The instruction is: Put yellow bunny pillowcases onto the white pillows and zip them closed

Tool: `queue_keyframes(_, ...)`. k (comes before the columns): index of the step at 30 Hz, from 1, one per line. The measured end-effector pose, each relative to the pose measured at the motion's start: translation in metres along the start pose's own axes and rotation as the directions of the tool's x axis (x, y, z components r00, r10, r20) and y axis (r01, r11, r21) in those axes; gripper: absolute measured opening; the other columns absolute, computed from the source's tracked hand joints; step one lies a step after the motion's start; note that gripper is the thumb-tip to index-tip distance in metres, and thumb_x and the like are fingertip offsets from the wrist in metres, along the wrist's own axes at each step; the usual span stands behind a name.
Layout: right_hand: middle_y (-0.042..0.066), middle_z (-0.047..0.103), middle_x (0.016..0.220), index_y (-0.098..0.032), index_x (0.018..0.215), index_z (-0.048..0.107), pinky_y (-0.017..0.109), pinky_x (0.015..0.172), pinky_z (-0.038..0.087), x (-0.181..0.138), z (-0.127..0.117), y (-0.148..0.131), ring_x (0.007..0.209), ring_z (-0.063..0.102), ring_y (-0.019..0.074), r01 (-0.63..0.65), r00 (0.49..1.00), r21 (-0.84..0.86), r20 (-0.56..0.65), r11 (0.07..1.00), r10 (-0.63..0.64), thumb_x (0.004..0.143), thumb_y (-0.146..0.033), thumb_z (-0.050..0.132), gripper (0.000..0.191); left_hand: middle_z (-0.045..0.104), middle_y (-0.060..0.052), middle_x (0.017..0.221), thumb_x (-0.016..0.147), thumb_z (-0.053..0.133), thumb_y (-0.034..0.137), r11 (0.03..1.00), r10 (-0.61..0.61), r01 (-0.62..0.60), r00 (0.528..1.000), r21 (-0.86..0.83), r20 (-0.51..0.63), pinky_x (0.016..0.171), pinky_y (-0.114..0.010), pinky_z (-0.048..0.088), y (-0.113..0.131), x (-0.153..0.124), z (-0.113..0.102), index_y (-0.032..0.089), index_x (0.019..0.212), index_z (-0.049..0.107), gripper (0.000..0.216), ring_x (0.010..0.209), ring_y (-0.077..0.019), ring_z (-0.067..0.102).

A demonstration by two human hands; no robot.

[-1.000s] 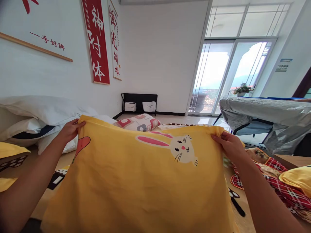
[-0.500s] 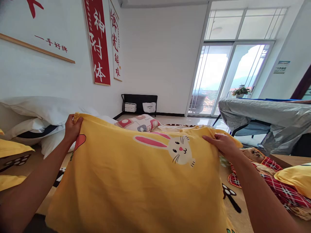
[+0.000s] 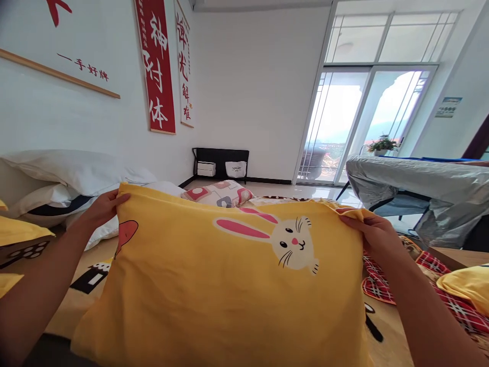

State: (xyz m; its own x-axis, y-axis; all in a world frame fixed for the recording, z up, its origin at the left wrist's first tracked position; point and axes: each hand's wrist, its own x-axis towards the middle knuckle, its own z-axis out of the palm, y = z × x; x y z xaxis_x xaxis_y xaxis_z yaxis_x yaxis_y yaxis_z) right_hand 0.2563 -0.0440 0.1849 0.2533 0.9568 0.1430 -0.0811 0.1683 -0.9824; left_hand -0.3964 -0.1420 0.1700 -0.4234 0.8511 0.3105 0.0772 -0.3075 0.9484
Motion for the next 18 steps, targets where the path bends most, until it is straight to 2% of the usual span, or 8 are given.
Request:
queue_keyframes(2,0.003,0.068,0.074,-0.019,0.078,0.069,0.021,0.050,0.050,-0.003,0.002,-0.003,0.064,0.061,0.0159,0.005,1.000,-0.017,-0.019,1.000,-0.005,0.055,-0.015,0.075,0.024,0.070,-0.005,0.084,0.047,0.091,0.045,0.998,0.032,-0.032,0.999,0.061,0.016,0.065,-0.025,0.052,0.006,-0.003,-0.007,0.013,0.091,0.067,0.059,0.079,-0.0192,0.060)
queue_keyframes(5,0.004,0.063,0.063,-0.016,0.068,0.068,0.022,0.047,0.047,-0.010,0.008,-0.009,0.057,0.056,0.0140,0.014,0.990,-0.132,-0.134,0.991,-0.032,0.060,-0.020,0.076,0.012,0.070,-0.005,0.088,0.045,0.091,0.045,0.990,0.114,-0.106,0.991,0.097,-0.076,0.066,-0.023,0.050,0.016,-0.007,-0.005,0.012,0.091,0.069,0.061,0.081,-0.0180,0.059)
queue_keyframes(9,0.003,0.060,0.060,-0.015,0.065,0.065,0.024,0.041,0.041,-0.009,0.011,-0.010,0.052,0.051,0.0141,0.040,0.957,-0.208,-0.273,0.977,-0.097,0.060,-0.028,0.078,0.019,0.067,-0.003,0.086,0.041,0.092,0.040,0.963,0.224,-0.254,0.943,-0.095,-0.245,0.061,-0.021,0.048,0.030,-0.015,0.016,0.014,0.091,0.065,0.063,0.072,-0.0123,0.057)
queue_keyframes(11,0.001,0.058,0.058,-0.016,0.065,0.062,0.025,0.040,0.037,-0.006,0.010,-0.006,0.050,0.048,0.0136,0.061,0.943,-0.207,-0.308,0.976,-0.124,0.062,-0.032,0.075,0.021,0.063,0.001,0.077,0.042,0.091,0.044,0.933,0.280,-0.338,0.895,-0.121,-0.347,0.056,-0.020,0.045,0.034,-0.020,0.028,0.016,0.086,0.061,0.061,0.063,-0.0095,0.053)
queue_keyframes(13,0.000,0.053,0.054,-0.017,0.062,0.058,0.025,0.040,0.033,-0.004,0.008,-0.002,0.048,0.044,0.0129,0.079,0.934,-0.277,-0.315,0.957,-0.169,0.067,-0.036,0.070,0.023,0.057,0.004,0.068,0.047,0.088,0.051,0.897,0.379,-0.441,0.804,-0.032,-0.459,0.051,-0.019,0.041,0.035,-0.024,0.039,0.017,0.080,0.055,0.057,0.057,-0.0073,0.049)
queue_keyframes(15,0.000,0.051,0.052,-0.018,0.058,0.056,0.026,0.041,0.032,-0.005,0.007,-0.001,0.049,0.043,0.0131,0.109,0.924,-0.382,-0.301,0.918,-0.235,0.070,-0.037,0.066,0.025,0.051,0.006,0.063,0.053,0.084,0.057,0.855,0.477,-0.512,0.709,0.085,-0.519,0.049,-0.017,0.038,0.034,-0.027,0.045,0.017,0.074,0.051,0.055,0.054,-0.0059,0.045)
queue_keyframes(16,0.001,0.052,0.054,-0.017,0.058,0.057,0.026,0.043,0.034,-0.006,0.006,-0.002,0.051,0.044,0.0137,0.129,0.920,-0.407,-0.292,0.904,-0.262,0.070,-0.035,0.066,0.023,0.048,0.007,0.061,0.055,0.082,0.058,0.840,0.505,-0.528,0.682,0.122,-0.529,0.048,-0.017,0.036,0.033,-0.028,0.046,0.017,0.072,0.049,0.055,0.053,-0.0054,0.043)
queue_keyframes(18,0.002,0.057,0.059,-0.017,0.062,0.062,0.028,0.049,0.039,-0.007,0.002,-0.006,0.056,0.048,0.0154,0.170,0.912,-0.400,-0.282,0.901,-0.298,0.067,-0.031,0.067,0.015,0.046,0.008,0.059,0.056,0.082,0.058,0.830,0.526,-0.538,0.668,0.146,-0.527,0.047,-0.016,0.034,0.033,-0.028,0.046,0.017,0.070,0.048,0.055,0.052,-0.0050,0.041)
